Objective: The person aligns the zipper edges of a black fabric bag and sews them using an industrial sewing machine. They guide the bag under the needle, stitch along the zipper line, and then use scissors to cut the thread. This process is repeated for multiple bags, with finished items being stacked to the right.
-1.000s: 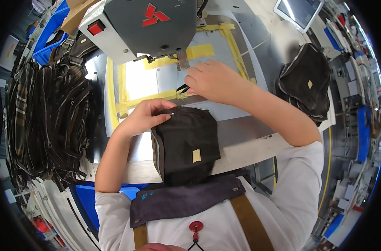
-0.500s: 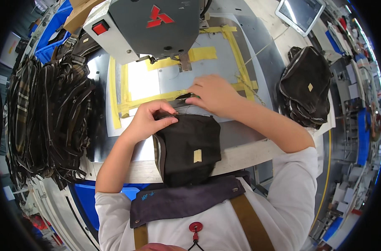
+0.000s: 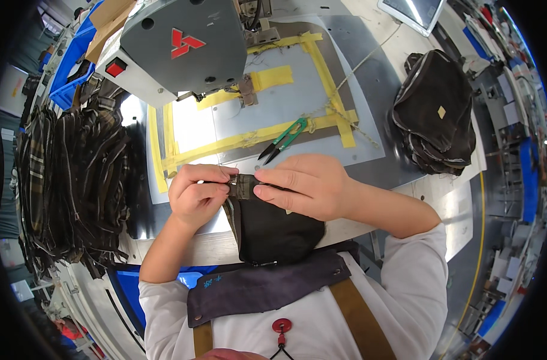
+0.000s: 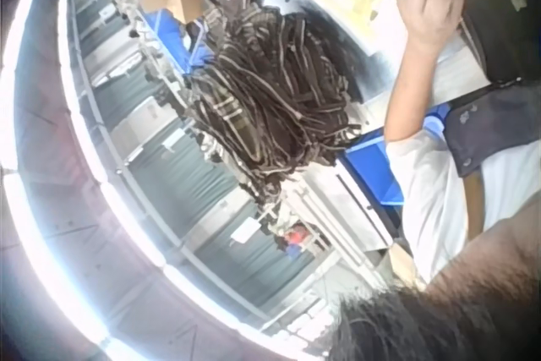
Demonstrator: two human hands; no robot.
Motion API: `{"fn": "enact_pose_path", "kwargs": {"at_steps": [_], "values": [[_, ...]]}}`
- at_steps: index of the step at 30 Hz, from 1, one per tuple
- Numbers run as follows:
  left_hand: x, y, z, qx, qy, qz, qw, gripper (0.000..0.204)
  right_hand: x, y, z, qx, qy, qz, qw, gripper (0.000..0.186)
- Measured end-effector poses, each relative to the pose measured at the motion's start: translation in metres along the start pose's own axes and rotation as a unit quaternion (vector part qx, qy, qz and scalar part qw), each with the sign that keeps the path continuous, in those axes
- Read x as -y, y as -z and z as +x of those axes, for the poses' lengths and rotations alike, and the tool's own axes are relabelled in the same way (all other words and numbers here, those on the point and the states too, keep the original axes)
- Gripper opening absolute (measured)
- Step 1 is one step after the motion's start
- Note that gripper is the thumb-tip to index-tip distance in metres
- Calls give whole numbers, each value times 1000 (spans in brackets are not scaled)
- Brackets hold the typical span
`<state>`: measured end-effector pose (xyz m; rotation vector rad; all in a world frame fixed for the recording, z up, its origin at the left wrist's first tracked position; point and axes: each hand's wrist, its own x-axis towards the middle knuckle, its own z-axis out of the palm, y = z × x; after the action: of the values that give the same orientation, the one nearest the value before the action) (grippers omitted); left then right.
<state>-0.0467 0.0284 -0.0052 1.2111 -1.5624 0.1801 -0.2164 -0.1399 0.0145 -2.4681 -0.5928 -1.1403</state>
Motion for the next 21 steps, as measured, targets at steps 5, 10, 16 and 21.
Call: {"fn": "enact_pose_path", "kwargs": {"at_steps": [5, 10, 16, 21], "values": [[-7, -5, 20, 52, 37, 74, 995, 37, 3, 13, 2, -6, 49, -71, 996, 25], [-14, -10, 33, 74, 22, 92, 993, 34, 13, 46, -15, -3, -320, 244, 915, 41], [-22, -36, 66, 49, 126, -5, 991, 37, 32, 52, -75, 68, -516, 260, 813, 43], [-30, -46, 76, 83, 164, -34, 982, 52, 1, 157, -58, -268, -611, 108, 737, 23]]}}
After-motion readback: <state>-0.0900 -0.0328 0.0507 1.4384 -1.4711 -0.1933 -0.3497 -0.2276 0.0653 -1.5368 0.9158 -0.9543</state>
